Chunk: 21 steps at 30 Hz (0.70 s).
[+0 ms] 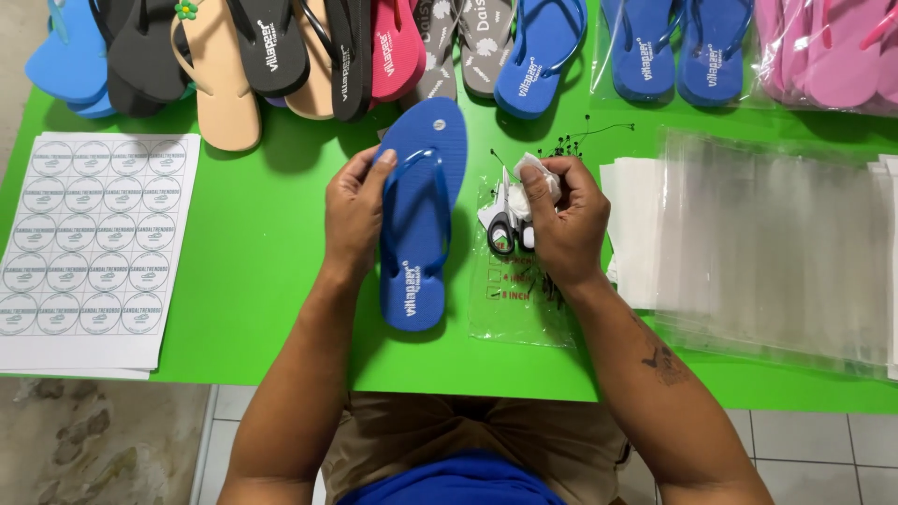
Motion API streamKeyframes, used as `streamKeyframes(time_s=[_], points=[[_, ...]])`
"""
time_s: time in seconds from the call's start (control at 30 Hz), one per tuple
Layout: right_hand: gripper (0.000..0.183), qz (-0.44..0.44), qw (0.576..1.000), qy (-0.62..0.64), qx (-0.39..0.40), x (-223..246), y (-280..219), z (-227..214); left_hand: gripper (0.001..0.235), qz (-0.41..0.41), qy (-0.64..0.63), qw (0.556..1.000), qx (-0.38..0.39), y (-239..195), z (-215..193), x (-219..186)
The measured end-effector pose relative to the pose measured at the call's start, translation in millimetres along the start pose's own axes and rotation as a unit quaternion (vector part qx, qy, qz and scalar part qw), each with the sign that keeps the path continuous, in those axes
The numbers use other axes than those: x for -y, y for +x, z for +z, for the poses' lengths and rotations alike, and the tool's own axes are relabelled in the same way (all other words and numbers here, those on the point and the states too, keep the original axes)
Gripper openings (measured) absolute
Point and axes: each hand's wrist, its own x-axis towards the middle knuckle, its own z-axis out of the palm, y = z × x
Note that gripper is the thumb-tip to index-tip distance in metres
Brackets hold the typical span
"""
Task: Cleaning flip-flops with a cloth and placing them into plastic bags for packaging in a manufacturing setting.
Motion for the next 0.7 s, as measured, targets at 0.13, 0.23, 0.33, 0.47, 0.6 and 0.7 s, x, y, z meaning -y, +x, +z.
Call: streamKeyframes(time_s=[0.13, 0.23, 0.33, 0.47, 0.6, 0.7], points=[[0.021, -0.007, 1.0, 0.003, 0.01, 0.5, -0.5, 2.1, 0.016, 0.01, 0.046, 0.999, -0.028, 5.0, -53.6, 7.3], [0.019, -0.008, 1.0, -0.012, 0.012, 0.7, -2.7, 4.2, 0.016, 0.029, 0.104, 0.993, -0.055, 0.9, -78.5, 0.1], [0.02, -0.018, 0.999, -0.019, 0.018, -0.6, -3.0, 5.4, 0.018, 0.041, 0.147, 0.986, -0.069, 1.4, -88.3, -0.7], [0.02, -0.007, 1.0, -0.018, 0.015, -1.4, -4.1, 5.4, 0.039, 0.137, 0.293, 0.941, -0.099, 0.8, -96.1, 3.2], [0.021, -0.004, 1.0, -0.019, 0.012, -0.7, -3.2, 3.4, 0.04, 0.2, 0.412, 0.886, -0.073, -17.0, -83.3, -15.4], [0.02, -0.003, 1.0, -0.02, 0.015, 0.1, -3.2, 3.7, 0.076, 0.189, 0.483, 0.855, 0.023, -27.9, -74.6, -31.4]])
